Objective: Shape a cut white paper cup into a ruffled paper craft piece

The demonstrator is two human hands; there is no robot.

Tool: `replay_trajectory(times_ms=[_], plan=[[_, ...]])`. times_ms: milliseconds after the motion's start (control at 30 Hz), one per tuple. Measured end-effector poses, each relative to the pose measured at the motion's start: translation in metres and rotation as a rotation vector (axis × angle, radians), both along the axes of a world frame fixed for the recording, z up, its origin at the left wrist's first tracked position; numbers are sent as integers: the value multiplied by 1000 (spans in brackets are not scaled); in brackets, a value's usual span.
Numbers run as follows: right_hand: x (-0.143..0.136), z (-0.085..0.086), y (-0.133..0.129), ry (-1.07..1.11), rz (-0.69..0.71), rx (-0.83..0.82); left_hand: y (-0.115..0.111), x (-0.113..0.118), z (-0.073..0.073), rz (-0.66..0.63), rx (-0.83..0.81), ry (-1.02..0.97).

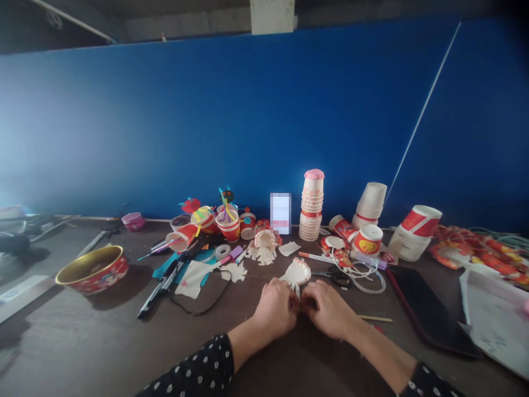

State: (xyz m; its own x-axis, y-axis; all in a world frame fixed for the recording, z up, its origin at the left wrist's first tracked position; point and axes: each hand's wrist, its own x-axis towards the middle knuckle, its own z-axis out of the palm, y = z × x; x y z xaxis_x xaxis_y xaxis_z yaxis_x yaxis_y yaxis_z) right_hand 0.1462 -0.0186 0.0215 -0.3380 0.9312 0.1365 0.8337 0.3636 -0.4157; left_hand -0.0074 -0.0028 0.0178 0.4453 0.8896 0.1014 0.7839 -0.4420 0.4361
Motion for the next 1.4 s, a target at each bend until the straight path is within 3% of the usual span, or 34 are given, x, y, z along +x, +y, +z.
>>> replay_trajectory(times_ms=[333, 500, 633, 767, 1033, 1200, 1400], plan=[[3, -6, 0, 30, -61, -21, 2, -3, 2, -16, -54, -28], [7, -4, -3, 101, 43, 11, 2, 0, 3, 15, -52, -11], [4, 3, -12, -109, 163, 149, 1, 1, 5, 7, -47, 10], [0, 7, -18, -360, 197, 190, 1, 2, 5, 9, -28, 20], [0, 7, -17, -385, 226, 240, 1, 0, 4, 42, -77, -39], [2, 7, -16, -359, 185, 177, 2, -3, 0, -40, -8, -68], [2, 9, -15, -343, 159, 123, 2, -9, 4, -273, 193, 41]])
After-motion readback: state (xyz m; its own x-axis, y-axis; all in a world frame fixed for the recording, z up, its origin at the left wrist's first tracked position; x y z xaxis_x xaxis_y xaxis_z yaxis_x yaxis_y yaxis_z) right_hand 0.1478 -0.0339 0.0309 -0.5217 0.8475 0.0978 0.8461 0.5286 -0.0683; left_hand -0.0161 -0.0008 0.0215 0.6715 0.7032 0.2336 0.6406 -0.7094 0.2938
